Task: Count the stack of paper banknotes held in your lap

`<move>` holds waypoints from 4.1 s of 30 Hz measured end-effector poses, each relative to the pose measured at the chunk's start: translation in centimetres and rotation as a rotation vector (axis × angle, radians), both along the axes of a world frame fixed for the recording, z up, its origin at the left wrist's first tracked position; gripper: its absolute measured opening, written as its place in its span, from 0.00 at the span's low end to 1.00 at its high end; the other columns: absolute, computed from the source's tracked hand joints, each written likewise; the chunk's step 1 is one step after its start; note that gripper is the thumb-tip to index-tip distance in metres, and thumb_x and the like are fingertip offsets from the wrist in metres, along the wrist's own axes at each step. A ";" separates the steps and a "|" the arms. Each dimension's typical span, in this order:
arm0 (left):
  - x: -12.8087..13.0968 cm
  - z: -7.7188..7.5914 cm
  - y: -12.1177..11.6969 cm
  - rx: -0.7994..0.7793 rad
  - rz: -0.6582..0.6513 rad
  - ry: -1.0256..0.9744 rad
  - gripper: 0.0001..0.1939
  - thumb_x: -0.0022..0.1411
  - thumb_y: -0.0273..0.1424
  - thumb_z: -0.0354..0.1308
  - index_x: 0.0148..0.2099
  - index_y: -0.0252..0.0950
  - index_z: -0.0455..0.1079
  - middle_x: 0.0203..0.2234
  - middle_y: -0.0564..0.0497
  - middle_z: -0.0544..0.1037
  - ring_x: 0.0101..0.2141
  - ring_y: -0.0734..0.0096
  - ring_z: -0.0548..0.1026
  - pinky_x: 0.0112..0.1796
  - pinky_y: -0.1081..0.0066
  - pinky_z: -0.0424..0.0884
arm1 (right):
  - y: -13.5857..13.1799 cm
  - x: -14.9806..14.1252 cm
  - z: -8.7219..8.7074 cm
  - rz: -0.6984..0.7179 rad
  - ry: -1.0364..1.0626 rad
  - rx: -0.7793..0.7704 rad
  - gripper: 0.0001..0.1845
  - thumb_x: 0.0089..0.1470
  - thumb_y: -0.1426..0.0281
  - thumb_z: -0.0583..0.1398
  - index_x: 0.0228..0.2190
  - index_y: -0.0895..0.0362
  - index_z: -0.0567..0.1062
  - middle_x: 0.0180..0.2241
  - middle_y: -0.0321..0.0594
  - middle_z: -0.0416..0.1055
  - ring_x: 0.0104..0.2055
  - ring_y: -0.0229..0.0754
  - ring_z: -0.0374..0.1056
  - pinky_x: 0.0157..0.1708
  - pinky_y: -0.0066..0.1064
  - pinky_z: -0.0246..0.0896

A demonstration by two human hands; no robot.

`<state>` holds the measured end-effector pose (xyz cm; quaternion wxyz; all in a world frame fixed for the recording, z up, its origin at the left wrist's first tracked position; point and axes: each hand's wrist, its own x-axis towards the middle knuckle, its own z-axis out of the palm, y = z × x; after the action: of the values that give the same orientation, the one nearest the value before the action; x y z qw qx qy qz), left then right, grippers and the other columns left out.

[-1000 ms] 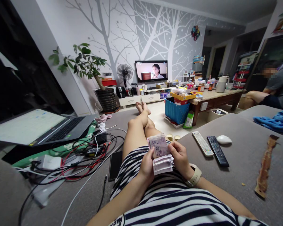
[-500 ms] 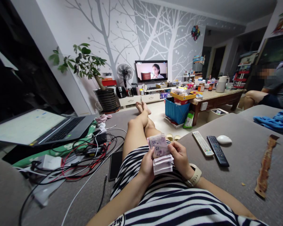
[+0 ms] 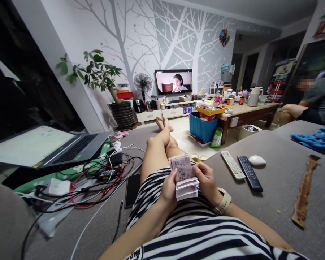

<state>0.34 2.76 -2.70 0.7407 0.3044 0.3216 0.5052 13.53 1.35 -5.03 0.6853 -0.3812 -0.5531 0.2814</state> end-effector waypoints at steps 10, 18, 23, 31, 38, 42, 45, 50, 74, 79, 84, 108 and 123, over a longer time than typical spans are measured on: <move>0.0 0.0 0.1 -0.004 0.008 -0.034 0.14 0.64 0.32 0.51 0.36 0.34 0.77 0.32 0.48 0.85 0.53 0.52 0.76 0.54 0.56 0.72 | -0.1 0.0 0.3 0.005 0.012 0.013 0.20 0.61 0.59 0.58 0.22 0.56 0.66 0.21 0.31 0.59 0.25 0.36 0.53 0.26 0.29 0.48; 0.2 0.5 -0.3 -0.038 0.004 -0.073 0.14 0.60 0.32 0.55 0.41 0.28 0.77 0.35 0.41 0.85 0.47 0.53 0.80 0.52 0.57 0.73 | 0.0 0.0 0.3 0.018 0.007 0.005 0.23 0.63 0.56 0.57 0.20 0.56 0.69 0.18 0.34 0.64 0.22 0.37 0.56 0.25 0.29 0.52; -0.2 0.5 -0.4 0.013 0.000 0.013 0.12 0.60 0.31 0.56 0.38 0.30 0.78 0.32 0.44 0.85 0.44 0.54 0.81 0.50 0.58 0.74 | 0.6 0.0 0.3 -0.073 0.069 -0.063 0.18 0.53 0.57 0.65 0.24 0.56 0.69 0.21 0.31 0.63 0.23 0.36 0.57 0.25 0.28 0.53; -0.2 0.5 -0.4 0.031 -0.002 0.040 0.09 0.54 0.30 0.62 0.34 0.28 0.78 0.28 0.42 0.84 0.32 0.58 0.82 0.40 0.63 0.77 | 0.9 0.1 -0.2 -0.073 0.009 -0.096 0.20 0.57 0.57 0.61 0.21 0.56 0.66 0.19 0.31 0.60 0.23 0.36 0.55 0.26 0.29 0.51; 0.1 0.6 -0.4 -0.007 0.005 -0.040 0.15 0.62 0.32 0.53 0.40 0.27 0.78 0.35 0.41 0.85 0.41 0.57 0.82 0.50 0.59 0.75 | 0.4 0.1 0.0 -0.073 -0.028 -0.029 0.19 0.59 0.59 0.60 0.21 0.56 0.67 0.20 0.31 0.59 0.25 0.37 0.55 0.27 0.29 0.51; 0.1 0.5 -0.3 -0.003 0.004 -0.057 0.14 0.60 0.33 0.55 0.41 0.28 0.78 0.36 0.41 0.85 0.46 0.55 0.81 0.52 0.57 0.74 | 0.3 0.0 0.0 -0.057 -0.033 -0.007 0.19 0.59 0.59 0.59 0.21 0.56 0.68 0.20 0.31 0.59 0.25 0.37 0.55 0.27 0.29 0.51; 0.0 0.4 -0.3 0.002 0.007 -0.055 0.14 0.58 0.33 0.58 0.41 0.28 0.78 0.35 0.41 0.85 0.46 0.54 0.80 0.52 0.57 0.74 | 0.3 0.0 0.0 -0.056 -0.029 -0.013 0.20 0.59 0.58 0.60 0.21 0.56 0.68 0.20 0.31 0.60 0.25 0.37 0.55 0.27 0.29 0.51; 0.0 0.1 -0.3 0.004 0.022 -0.063 0.12 0.56 0.33 0.60 0.37 0.29 0.78 0.34 0.42 0.85 0.46 0.55 0.81 0.51 0.59 0.74 | 0.2 0.0 0.3 -0.071 -0.002 -0.046 0.18 0.58 0.58 0.61 0.22 0.56 0.71 0.20 0.32 0.63 0.25 0.37 0.57 0.26 0.28 0.53; -0.1 0.0 0.0 -0.001 0.032 0.027 0.12 0.62 0.35 0.54 0.37 0.35 0.77 0.36 0.50 0.85 0.56 0.52 0.74 0.54 0.57 0.71 | -0.6 -0.1 0.7 0.053 -0.035 -0.008 0.15 0.59 0.60 0.60 0.25 0.56 0.74 0.22 0.33 0.65 0.26 0.38 0.59 0.27 0.30 0.54; 0.0 0.0 -0.1 -0.017 0.028 0.002 0.13 0.62 0.37 0.56 0.38 0.34 0.77 0.37 0.48 0.84 0.57 0.50 0.72 0.55 0.55 0.69 | -0.5 -0.2 0.7 0.059 0.015 -0.015 0.15 0.58 0.58 0.61 0.26 0.56 0.73 0.23 0.33 0.65 0.26 0.38 0.59 0.27 0.29 0.54; 0.0 -0.1 0.0 0.006 0.022 0.023 0.10 0.61 0.34 0.56 0.35 0.35 0.76 0.33 0.50 0.84 0.56 0.51 0.74 0.54 0.55 0.70 | -0.3 -0.3 0.6 0.078 0.040 -0.018 0.14 0.58 0.59 0.61 0.27 0.56 0.73 0.24 0.33 0.65 0.26 0.38 0.59 0.27 0.29 0.54; -0.1 -0.2 0.0 0.009 -0.016 -0.042 0.11 0.60 0.33 0.55 0.38 0.35 0.77 0.31 0.48 0.85 0.53 0.48 0.76 0.52 0.55 0.72 | -0.5 0.0 0.5 0.047 -0.004 -0.006 0.23 0.63 0.56 0.56 0.21 0.55 0.69 0.19 0.32 0.60 0.23 0.37 0.54 0.25 0.30 0.48; -0.2 0.9 -0.9 0.010 -0.004 0.097 0.09 0.55 0.30 0.60 0.33 0.29 0.76 0.24 0.45 0.83 0.31 0.58 0.82 0.40 0.62 0.76 | 0.9 0.2 -0.4 -0.076 -0.012 -0.106 0.22 0.57 0.54 0.61 0.21 0.55 0.66 0.20 0.31 0.60 0.24 0.37 0.55 0.27 0.29 0.52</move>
<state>0.12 1.83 -1.85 0.7237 0.3330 0.3539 0.4901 13.76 2.25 -5.39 0.6710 -0.4395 -0.5265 0.2818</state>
